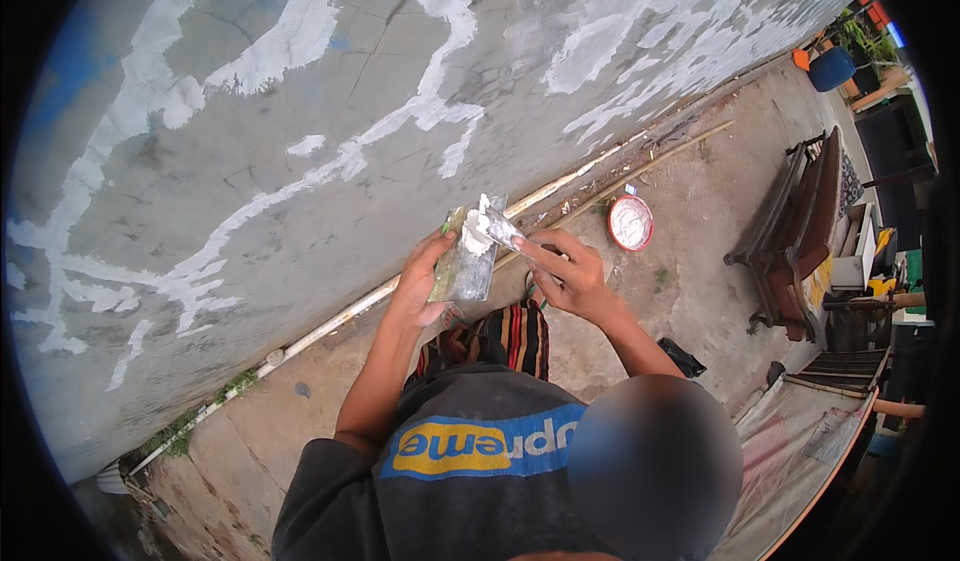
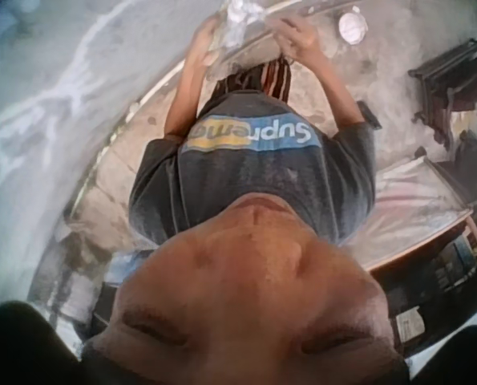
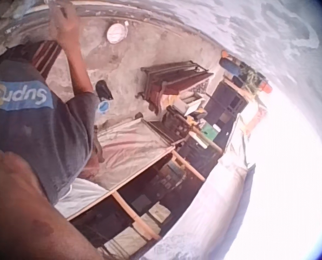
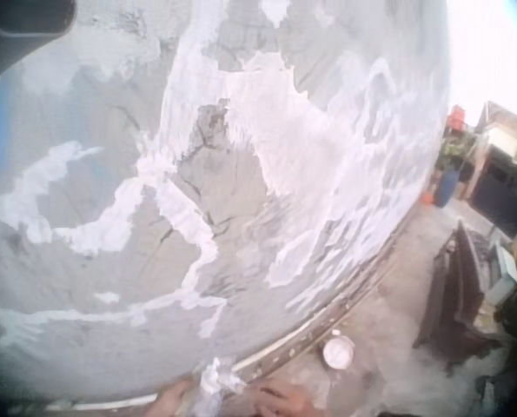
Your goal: The person uses a trowel and a smaller putty knife to scoop white plaster from a bucket and apply it to a weathered concrete wall. They repeatedly transfer material between tools and spread it over cracks and uneven areas.
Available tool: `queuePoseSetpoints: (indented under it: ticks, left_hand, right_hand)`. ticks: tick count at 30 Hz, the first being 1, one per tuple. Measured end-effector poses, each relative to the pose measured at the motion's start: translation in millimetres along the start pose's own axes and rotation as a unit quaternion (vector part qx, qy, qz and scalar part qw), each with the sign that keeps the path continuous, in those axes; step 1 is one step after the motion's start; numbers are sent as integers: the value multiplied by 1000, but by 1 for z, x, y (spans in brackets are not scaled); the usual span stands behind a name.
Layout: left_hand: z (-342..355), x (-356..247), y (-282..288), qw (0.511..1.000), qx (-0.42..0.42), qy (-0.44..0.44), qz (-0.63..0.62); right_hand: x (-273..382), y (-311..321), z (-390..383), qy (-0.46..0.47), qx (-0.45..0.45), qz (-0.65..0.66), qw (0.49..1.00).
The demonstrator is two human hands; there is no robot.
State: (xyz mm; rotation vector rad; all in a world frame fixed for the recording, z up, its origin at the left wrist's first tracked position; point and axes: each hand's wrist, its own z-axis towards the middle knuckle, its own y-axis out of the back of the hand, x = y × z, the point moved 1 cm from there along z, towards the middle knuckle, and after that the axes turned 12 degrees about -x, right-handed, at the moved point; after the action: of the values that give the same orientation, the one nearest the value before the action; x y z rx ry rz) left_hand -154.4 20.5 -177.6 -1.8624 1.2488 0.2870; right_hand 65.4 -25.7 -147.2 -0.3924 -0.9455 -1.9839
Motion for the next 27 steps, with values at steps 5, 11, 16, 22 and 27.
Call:
queuePoseSetpoints:
  ticks: [5, 11, 16, 22, 27]
  left_hand:
    - [-18, -11, -18, 999, 29, -14, -44]
    - [-42, -30, -32, 990, -1, -129, -56]
    - [-46, -5, -68, 988, -29, -98, -118]
    - [-39, 42, -110, 909, 298, 40, -289]
    - [-41, 66, -138, 825, 336, 89, -445]
  right_hand:
    - [17, 16, -6, 58, 5, -39, 998]
    - [-2, 70, -19, 66, 120, -84, 987]
    - [8, 107, 29, -227, 40, 339, 912]
    - [-24, 113, 61, -369, 210, 516, 744]
    - [-38, 130, 60, -358, 245, 470, 768]
